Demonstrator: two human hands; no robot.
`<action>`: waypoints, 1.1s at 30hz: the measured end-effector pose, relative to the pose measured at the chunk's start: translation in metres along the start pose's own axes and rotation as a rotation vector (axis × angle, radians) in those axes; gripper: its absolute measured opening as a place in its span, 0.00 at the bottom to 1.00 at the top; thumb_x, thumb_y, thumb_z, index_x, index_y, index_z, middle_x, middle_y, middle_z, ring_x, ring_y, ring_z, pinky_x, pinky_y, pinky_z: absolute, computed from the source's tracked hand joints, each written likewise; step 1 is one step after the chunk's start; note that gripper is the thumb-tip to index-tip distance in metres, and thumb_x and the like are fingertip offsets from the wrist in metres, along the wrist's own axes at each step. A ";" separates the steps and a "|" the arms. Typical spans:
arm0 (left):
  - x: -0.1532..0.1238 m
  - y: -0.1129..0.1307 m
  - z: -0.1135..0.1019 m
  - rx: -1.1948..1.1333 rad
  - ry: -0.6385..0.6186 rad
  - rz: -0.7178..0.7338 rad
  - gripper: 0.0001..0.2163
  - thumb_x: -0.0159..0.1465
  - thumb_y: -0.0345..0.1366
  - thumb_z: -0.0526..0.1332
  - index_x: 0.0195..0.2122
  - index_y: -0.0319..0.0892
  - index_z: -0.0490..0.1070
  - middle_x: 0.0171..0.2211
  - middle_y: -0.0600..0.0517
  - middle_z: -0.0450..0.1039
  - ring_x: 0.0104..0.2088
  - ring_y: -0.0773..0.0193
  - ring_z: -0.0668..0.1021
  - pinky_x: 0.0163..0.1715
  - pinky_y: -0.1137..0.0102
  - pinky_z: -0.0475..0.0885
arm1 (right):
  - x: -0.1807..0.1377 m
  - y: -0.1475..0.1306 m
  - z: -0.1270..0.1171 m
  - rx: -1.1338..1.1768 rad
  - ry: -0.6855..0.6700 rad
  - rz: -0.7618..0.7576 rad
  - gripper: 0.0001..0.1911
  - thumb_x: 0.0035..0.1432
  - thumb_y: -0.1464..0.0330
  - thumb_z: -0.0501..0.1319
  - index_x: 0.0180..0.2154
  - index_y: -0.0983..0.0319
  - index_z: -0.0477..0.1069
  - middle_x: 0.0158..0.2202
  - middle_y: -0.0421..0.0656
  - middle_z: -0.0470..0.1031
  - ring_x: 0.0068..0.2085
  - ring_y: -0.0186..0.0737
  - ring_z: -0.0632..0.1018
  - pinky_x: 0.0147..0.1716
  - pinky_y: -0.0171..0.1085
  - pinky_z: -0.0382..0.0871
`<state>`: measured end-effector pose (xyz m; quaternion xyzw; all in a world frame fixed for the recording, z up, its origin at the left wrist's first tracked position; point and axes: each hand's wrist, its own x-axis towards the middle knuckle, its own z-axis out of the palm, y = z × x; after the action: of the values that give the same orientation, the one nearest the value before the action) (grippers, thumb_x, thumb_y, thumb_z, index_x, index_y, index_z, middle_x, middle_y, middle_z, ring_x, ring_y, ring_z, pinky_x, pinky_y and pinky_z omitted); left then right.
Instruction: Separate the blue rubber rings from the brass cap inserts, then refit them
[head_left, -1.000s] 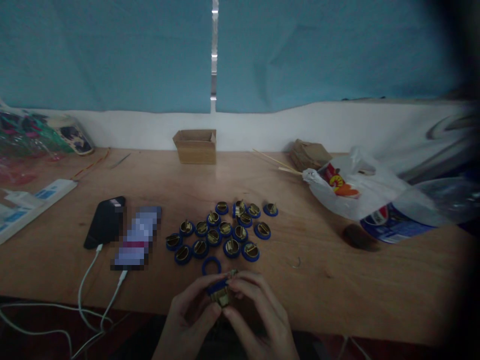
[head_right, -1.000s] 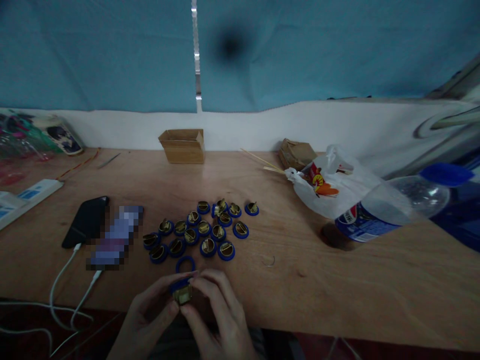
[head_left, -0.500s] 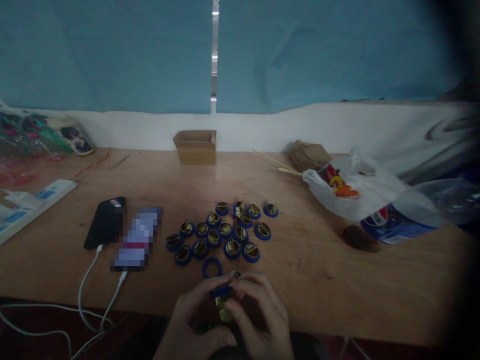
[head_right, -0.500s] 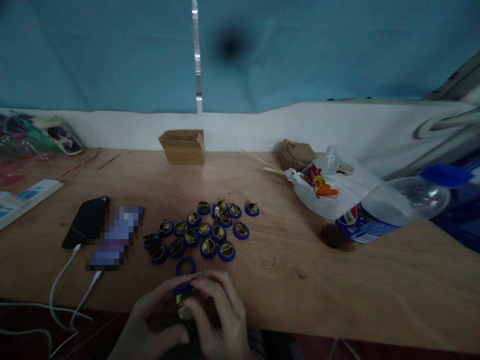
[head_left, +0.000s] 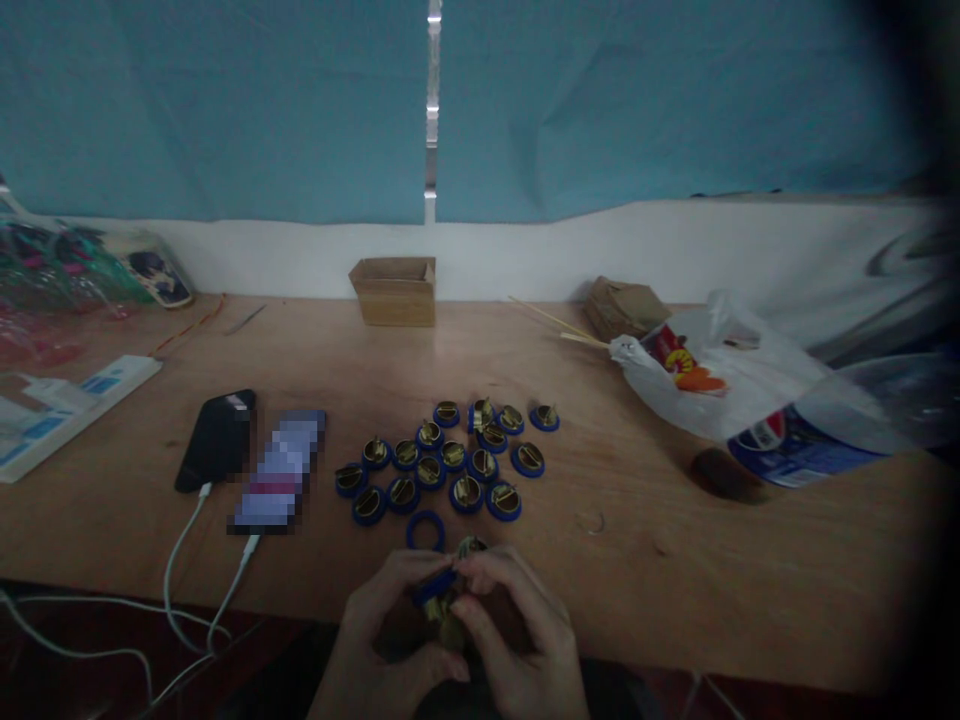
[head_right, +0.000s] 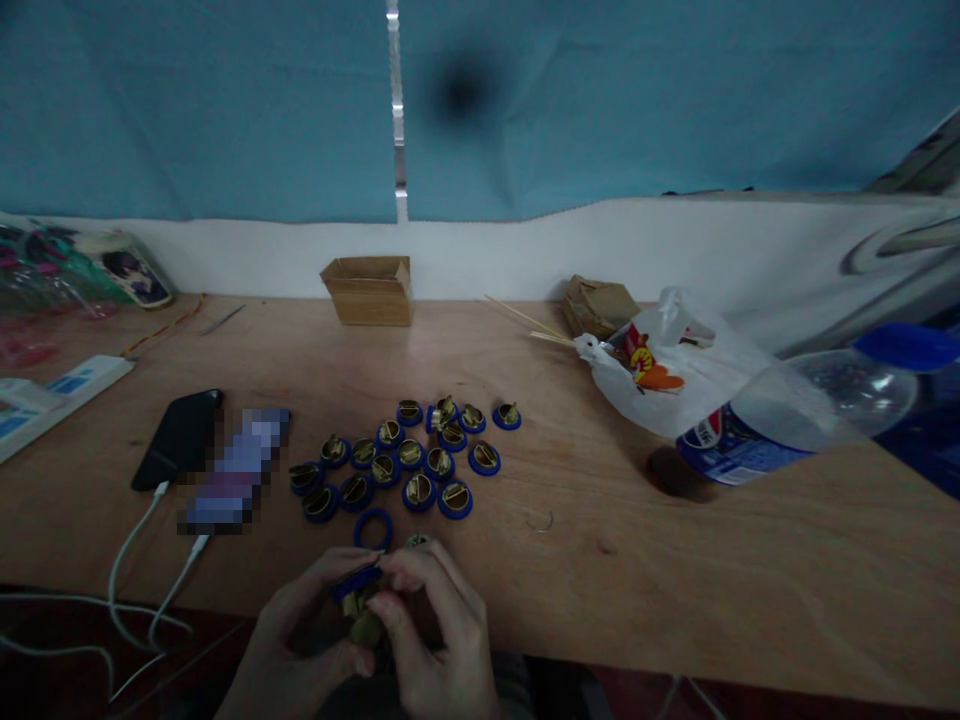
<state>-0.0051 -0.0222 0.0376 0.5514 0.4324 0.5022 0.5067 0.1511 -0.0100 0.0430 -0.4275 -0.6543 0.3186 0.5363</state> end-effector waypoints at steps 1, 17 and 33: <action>0.000 -0.001 -0.001 0.014 0.000 0.009 0.22 0.50 0.35 0.75 0.47 0.50 0.77 0.44 0.49 0.79 0.44 0.56 0.80 0.44 0.69 0.75 | -0.001 0.001 0.001 0.010 -0.003 0.016 0.09 0.59 0.75 0.59 0.39 0.57 0.72 0.29 0.39 0.72 0.30 0.38 0.76 0.28 0.33 0.73; 0.003 0.009 -0.001 0.048 -0.086 0.054 0.22 0.55 0.44 0.71 0.51 0.54 0.75 0.51 0.48 0.77 0.52 0.53 0.78 0.51 0.66 0.72 | -0.004 0.005 -0.004 0.064 -0.123 0.086 0.04 0.62 0.72 0.56 0.35 0.57 0.65 0.33 0.40 0.68 0.35 0.38 0.74 0.33 0.35 0.71; -0.009 0.003 0.012 0.023 0.171 -0.037 0.16 0.60 0.44 0.65 0.48 0.46 0.74 0.42 0.49 0.79 0.43 0.58 0.80 0.45 0.72 0.73 | 0.000 -0.008 0.003 -0.037 -0.288 0.078 0.12 0.58 0.80 0.49 0.36 0.57 0.58 0.34 0.40 0.65 0.33 0.37 0.71 0.32 0.35 0.68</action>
<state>0.0058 -0.0332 0.0400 0.5044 0.4899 0.5329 0.4707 0.1468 -0.0133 0.0493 -0.4122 -0.7131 0.3851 0.4162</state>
